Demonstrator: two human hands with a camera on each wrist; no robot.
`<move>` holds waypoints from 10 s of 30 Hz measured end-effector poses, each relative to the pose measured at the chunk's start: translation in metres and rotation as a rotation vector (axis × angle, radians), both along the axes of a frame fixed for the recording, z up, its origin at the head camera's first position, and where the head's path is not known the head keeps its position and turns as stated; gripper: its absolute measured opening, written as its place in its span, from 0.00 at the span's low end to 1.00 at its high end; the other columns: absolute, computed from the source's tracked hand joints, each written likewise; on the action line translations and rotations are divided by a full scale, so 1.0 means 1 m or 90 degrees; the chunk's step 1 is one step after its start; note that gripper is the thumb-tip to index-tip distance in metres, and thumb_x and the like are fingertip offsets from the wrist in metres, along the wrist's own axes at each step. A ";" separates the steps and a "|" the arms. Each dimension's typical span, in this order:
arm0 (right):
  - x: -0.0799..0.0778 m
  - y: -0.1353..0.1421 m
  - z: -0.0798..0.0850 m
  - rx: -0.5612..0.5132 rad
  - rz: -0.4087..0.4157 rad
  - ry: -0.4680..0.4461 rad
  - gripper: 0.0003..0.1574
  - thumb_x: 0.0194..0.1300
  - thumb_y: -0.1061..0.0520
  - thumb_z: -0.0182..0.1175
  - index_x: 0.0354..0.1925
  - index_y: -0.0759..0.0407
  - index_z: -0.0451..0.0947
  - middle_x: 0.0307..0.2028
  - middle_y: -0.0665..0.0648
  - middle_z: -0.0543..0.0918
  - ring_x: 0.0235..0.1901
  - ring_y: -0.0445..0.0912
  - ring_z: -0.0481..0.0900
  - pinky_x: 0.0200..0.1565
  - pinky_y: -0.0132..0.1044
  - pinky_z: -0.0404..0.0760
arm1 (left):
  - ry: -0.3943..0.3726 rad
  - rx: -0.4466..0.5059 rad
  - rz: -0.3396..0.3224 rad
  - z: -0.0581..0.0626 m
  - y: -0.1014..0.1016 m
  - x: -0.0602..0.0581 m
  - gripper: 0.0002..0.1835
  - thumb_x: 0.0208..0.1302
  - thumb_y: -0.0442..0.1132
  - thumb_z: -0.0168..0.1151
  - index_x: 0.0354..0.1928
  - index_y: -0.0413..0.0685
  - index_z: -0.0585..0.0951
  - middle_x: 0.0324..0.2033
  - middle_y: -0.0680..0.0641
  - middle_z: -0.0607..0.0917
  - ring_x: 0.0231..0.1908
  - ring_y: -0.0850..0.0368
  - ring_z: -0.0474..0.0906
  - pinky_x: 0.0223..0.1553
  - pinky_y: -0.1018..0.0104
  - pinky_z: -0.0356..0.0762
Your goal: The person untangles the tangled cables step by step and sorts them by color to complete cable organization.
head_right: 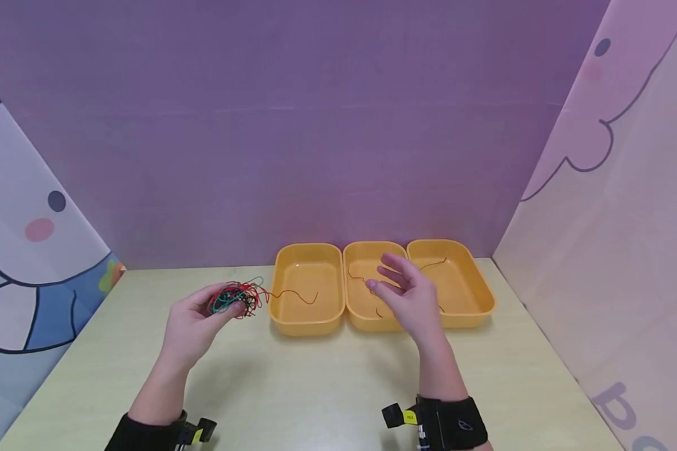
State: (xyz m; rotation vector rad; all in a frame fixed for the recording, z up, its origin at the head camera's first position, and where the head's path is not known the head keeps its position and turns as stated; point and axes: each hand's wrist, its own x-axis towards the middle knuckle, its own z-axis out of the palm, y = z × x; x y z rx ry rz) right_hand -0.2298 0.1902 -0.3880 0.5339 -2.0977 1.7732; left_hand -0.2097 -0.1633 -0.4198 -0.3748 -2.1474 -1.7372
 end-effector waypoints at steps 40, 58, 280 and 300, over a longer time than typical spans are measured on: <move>0.001 -0.086 -0.031 0.072 0.176 0.004 0.25 0.58 0.63 0.68 0.55 0.55 0.77 0.50 0.54 0.82 0.47 0.47 0.79 0.44 0.37 0.82 | 0.029 -0.063 -0.112 0.017 0.047 0.021 0.14 0.56 0.27 0.68 0.46 0.35 0.81 0.38 0.40 0.84 0.31 0.55 0.81 0.28 0.65 0.84; 0.023 -0.093 0.000 0.110 0.161 0.067 0.10 0.56 0.72 0.65 0.40 0.70 0.83 0.41 0.64 0.84 0.39 0.48 0.83 0.38 0.36 0.84 | 0.025 -0.061 -0.119 0.016 0.050 0.023 0.15 0.54 0.26 0.69 0.45 0.36 0.82 0.38 0.41 0.84 0.32 0.54 0.81 0.29 0.65 0.84; -0.080 -0.069 -0.038 0.499 0.091 -0.051 0.20 0.60 0.48 0.67 0.51 0.46 0.80 0.47 0.45 0.80 0.48 0.43 0.73 0.51 0.43 0.77 | -0.033 0.023 0.183 0.007 -0.027 -0.003 0.17 0.55 0.36 0.72 0.48 0.45 0.84 0.35 0.49 0.86 0.33 0.57 0.82 0.29 0.76 0.80; -0.043 -0.023 -0.012 0.180 0.071 0.027 0.42 0.59 0.52 0.69 0.68 0.55 0.63 0.63 0.52 0.70 0.61 0.45 0.66 0.60 0.52 0.69 | -0.039 0.008 0.155 0.007 -0.017 -0.003 0.16 0.56 0.36 0.71 0.48 0.44 0.84 0.36 0.47 0.86 0.32 0.57 0.80 0.26 0.75 0.79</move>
